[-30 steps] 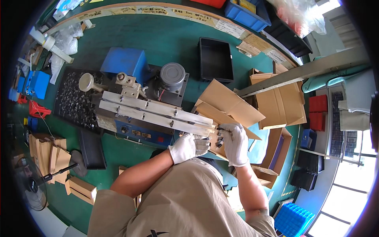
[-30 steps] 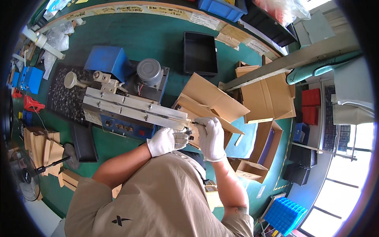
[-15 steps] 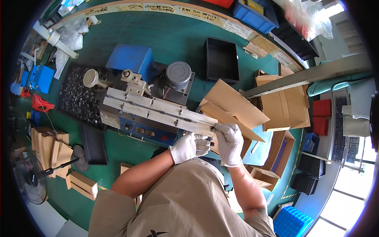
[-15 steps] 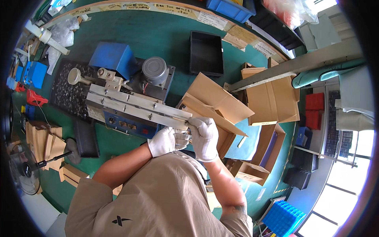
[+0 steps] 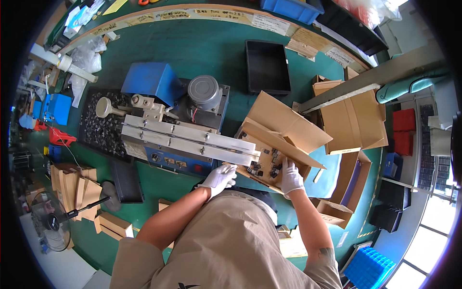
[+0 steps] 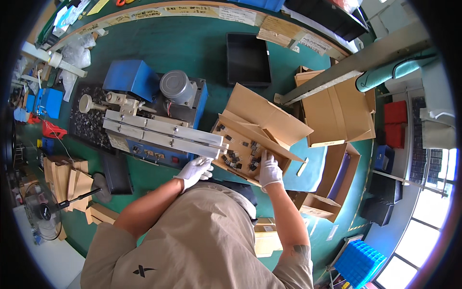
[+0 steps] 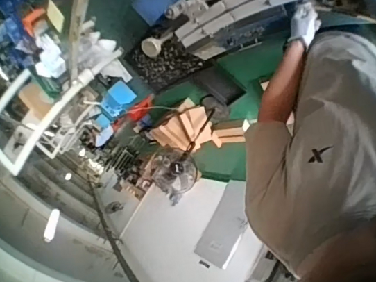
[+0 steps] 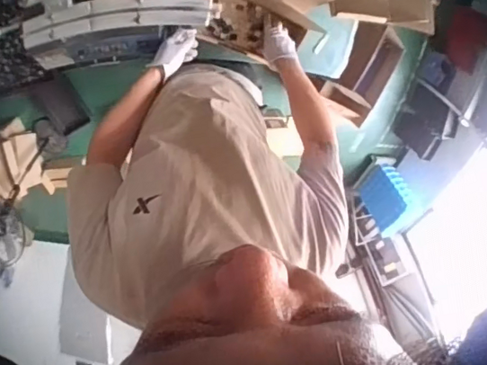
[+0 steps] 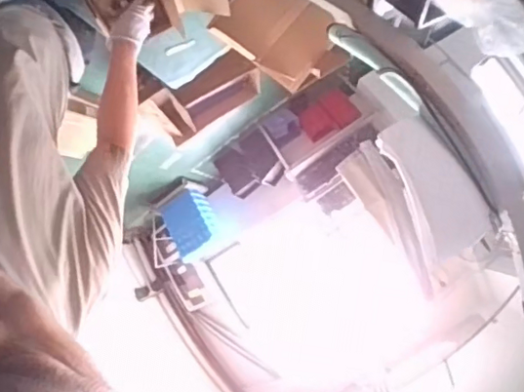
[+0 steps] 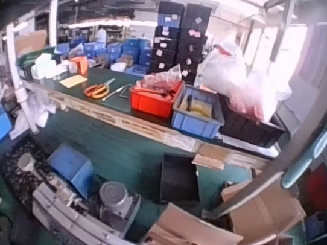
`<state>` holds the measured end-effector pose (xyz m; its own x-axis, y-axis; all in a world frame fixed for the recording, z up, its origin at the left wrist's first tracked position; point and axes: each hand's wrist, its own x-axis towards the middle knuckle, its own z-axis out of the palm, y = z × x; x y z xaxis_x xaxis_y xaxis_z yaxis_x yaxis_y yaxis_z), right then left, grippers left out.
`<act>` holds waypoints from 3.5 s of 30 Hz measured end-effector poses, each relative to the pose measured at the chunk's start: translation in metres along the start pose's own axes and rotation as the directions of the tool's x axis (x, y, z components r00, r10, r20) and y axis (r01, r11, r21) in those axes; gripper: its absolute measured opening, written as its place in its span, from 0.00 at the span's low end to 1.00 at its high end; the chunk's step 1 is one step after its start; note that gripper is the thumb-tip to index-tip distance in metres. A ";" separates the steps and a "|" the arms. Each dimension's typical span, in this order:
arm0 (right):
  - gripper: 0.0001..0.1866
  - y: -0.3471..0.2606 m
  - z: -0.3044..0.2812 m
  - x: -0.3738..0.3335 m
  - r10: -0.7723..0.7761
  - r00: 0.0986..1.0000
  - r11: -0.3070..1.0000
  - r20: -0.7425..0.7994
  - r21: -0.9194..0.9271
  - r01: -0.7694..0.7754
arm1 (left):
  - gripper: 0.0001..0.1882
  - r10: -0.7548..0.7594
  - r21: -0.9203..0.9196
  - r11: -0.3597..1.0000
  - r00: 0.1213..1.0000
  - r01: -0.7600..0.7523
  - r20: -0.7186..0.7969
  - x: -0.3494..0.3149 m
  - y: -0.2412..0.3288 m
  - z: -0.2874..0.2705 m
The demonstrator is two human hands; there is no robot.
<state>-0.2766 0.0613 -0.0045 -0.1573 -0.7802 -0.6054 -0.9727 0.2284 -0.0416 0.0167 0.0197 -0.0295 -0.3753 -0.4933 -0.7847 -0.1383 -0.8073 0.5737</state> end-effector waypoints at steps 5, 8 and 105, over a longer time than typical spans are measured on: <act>0.48 -0.011 0.023 0.021 -0.308 0.915 0.929 -0.260 0.124 0.348 | 0.20 0.572 0.488 0.732 0.818 -0.475 -0.061 0.039 -0.059 -0.016; 0.43 -0.028 0.024 0.038 -0.464 0.852 0.822 -0.241 0.242 0.516 | 0.19 0.527 0.675 0.649 0.848 -0.352 -0.064 0.016 -0.023 -0.001; 0.17 -0.042 -0.018 0.026 -0.145 0.633 0.515 -0.760 0.488 0.704 | 0.27 0.180 -0.861 0.448 0.920 0.239 0.349 0.049 0.006 0.091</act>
<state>-0.2426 0.0209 -0.0043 -0.0880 -0.9700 0.2266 -0.5287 -0.1474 -0.8359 -0.0857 0.0202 -0.0437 -0.6899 -0.4857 -0.5368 0.6377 -0.7587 -0.1331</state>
